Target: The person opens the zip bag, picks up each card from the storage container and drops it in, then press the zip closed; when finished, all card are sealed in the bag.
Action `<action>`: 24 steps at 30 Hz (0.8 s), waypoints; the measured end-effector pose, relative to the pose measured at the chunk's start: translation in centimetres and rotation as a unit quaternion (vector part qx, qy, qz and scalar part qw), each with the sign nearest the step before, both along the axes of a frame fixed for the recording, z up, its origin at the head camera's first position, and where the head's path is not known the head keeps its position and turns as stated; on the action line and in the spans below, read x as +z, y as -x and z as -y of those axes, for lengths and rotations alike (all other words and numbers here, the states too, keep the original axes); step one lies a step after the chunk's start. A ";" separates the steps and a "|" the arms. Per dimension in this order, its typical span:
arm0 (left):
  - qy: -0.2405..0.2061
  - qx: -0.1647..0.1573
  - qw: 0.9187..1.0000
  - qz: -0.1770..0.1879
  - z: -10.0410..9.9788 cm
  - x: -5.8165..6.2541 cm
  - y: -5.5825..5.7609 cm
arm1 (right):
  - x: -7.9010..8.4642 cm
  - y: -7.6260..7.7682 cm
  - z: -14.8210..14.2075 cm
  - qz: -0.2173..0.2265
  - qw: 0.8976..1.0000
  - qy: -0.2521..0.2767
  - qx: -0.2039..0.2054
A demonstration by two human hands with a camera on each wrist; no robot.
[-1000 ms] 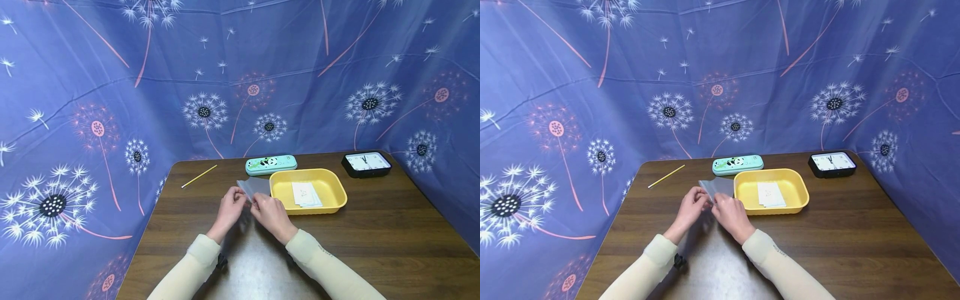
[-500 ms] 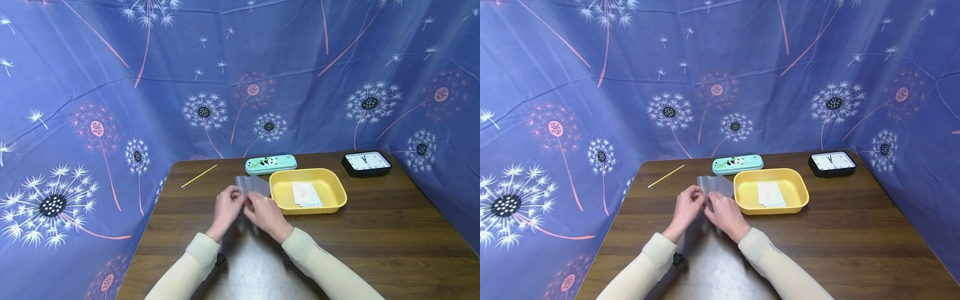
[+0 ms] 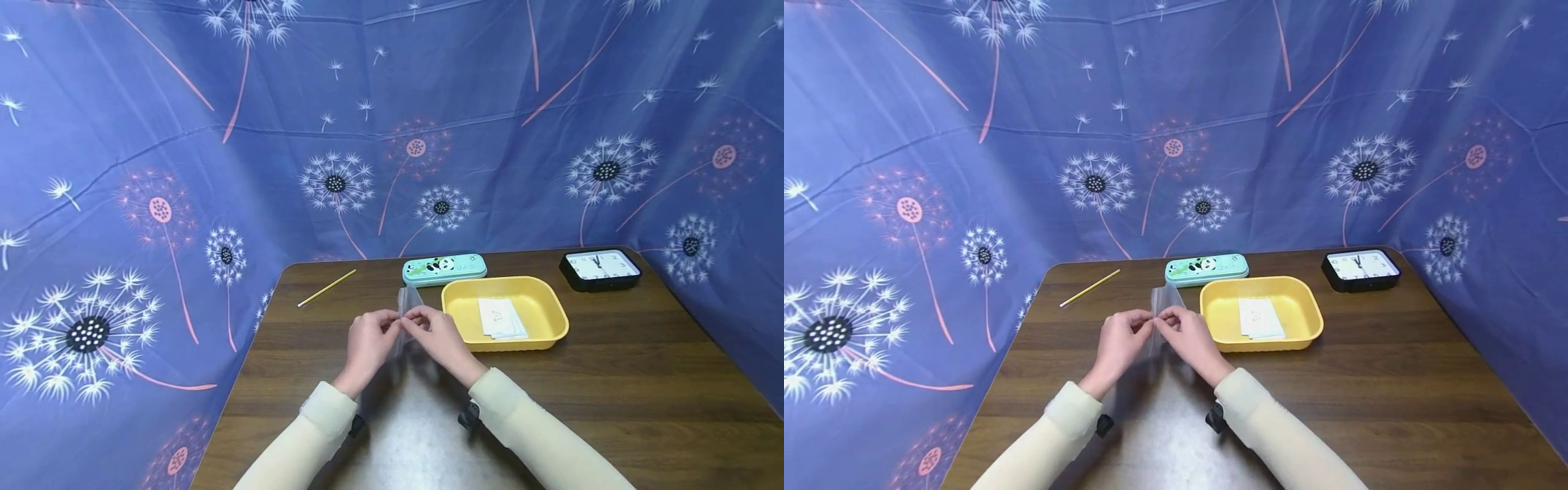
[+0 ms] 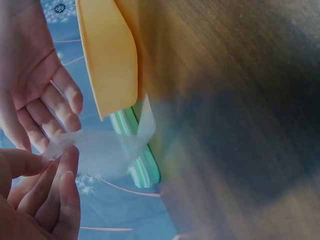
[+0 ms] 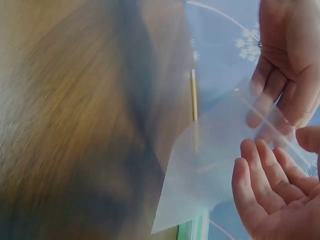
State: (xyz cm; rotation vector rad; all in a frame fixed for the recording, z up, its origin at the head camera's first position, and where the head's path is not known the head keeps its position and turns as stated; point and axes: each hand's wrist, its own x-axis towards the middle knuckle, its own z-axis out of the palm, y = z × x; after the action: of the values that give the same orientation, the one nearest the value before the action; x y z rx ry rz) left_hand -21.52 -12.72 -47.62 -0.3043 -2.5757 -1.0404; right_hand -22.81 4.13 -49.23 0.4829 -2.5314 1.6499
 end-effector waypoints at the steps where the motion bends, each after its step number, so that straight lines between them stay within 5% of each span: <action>1: 0.009 -0.003 1.000 -0.008 -0.1 0.1 0.0 | 0.1 0.0 0.0 0.005 1.000 0.007 -0.005; 10: 0.065 -0.017 0.997 -0.044 -0.7 0.2 0.1 | 1.0 -0.1 -0.2 0.019 0.999 -0.019 -0.029; 24: 0.079 -0.022 0.996 -0.042 -1.7 0.1 0.4 | 1.3 -0.3 -0.8 -0.010 0.997 -0.060 -0.043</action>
State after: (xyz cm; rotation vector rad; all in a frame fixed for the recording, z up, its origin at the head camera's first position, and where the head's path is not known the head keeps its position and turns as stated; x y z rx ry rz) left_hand -21.93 -11.00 -47.48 -0.4380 -2.5915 -0.8206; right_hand -22.50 4.95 -47.97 0.3929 -2.6079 1.4631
